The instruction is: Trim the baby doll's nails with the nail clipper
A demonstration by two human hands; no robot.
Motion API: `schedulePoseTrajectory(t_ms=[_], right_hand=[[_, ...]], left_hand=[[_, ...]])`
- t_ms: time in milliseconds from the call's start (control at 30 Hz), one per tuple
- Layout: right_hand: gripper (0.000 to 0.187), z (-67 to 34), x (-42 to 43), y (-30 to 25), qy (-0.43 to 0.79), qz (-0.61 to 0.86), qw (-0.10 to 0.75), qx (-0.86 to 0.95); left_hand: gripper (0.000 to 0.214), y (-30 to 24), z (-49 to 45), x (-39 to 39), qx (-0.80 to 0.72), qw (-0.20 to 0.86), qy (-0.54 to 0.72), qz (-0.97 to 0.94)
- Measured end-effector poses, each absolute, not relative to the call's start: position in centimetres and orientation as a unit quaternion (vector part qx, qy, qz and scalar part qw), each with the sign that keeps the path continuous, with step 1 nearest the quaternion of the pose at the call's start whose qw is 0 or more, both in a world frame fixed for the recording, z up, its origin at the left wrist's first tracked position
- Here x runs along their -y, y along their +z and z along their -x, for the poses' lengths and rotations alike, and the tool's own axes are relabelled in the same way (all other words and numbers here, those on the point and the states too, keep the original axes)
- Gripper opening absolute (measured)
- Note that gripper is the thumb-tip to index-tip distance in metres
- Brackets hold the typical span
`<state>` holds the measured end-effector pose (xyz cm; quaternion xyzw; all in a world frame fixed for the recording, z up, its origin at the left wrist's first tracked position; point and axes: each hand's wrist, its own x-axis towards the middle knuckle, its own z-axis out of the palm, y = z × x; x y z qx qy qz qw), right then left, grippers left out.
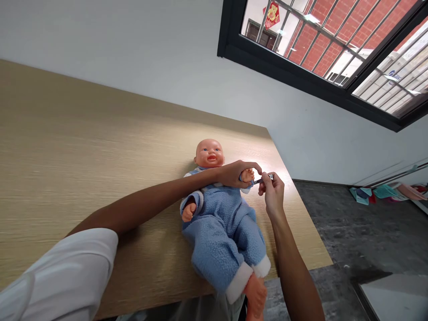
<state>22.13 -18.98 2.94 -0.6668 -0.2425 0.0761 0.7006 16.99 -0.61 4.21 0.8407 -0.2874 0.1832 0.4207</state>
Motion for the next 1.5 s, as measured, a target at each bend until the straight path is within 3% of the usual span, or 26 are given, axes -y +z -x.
schedulePoseTrajectory(t_ms=[900,1500], right_hand=[[0.043,-22.41,19.01,2.87,0.07,0.671,0.701,0.233],[0.042,-22.32,19.09,2.64,0.001,0.706,0.662,0.25]], left_hand=[[0.038,4.16,-17.02,0.56,0.281,0.423,0.172,-0.844],[0.027,4.08,-17.23,0.53,0.288,0.422,0.17,-0.842]])
